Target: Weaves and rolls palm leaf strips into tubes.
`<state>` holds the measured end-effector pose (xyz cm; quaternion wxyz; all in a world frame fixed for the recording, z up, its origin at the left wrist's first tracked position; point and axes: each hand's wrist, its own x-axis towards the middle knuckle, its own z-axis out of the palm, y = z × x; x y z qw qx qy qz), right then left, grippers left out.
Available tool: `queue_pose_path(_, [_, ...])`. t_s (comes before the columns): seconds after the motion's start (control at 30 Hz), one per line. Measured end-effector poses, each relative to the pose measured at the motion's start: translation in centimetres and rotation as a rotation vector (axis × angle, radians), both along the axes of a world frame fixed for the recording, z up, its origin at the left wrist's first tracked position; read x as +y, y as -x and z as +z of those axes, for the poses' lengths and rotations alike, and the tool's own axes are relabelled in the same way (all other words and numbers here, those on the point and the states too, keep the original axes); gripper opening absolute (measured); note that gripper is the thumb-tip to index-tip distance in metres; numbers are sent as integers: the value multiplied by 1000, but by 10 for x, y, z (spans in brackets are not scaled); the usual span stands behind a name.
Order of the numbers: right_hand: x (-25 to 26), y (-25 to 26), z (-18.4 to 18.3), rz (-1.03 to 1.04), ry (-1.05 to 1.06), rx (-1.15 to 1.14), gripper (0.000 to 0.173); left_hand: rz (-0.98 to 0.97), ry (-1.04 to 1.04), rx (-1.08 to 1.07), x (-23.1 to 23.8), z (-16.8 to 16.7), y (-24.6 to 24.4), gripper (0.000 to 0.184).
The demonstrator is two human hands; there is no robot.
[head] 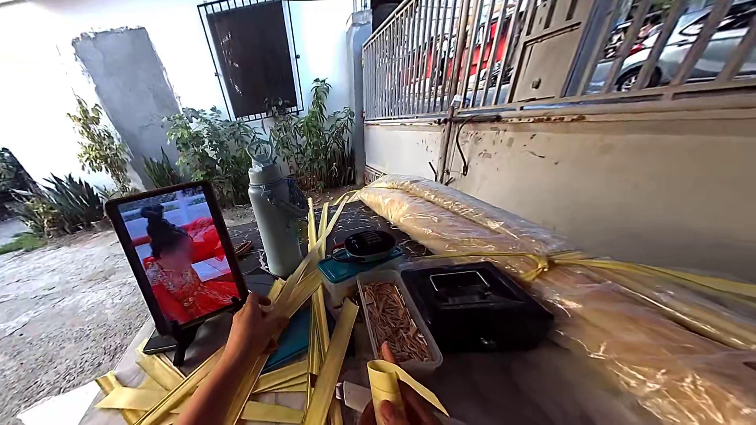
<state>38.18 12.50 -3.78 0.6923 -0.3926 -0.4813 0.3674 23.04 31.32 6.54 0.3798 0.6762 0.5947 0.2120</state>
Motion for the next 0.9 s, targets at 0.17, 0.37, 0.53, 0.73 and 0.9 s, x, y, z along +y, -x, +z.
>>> queue_pose_path(0.17, [-3, 0, 4, -10, 31, 16, 66, -33, -151, 189, -11, -7, 4, 34])
queue_pose_path(0.37, [-2, 1, 3, -12, 14, 33, 66, -40, -123, 159, -14, -20, 15, 24])
queue_pose_path(0.53, [-2, 2, 3, -28, 10, 47, 65, 104, 157, -282, -21, -17, 20, 24])
queue_pose_path(0.73, [0, 2, 3, -36, 54, 68, 66, 78, 369, -661, -40, -5, 29, 14])
queue_pose_path(0.9, [2, 3, 4, -57, 62, 71, 64, 65, 367, -707, -69, -3, 23, 8])
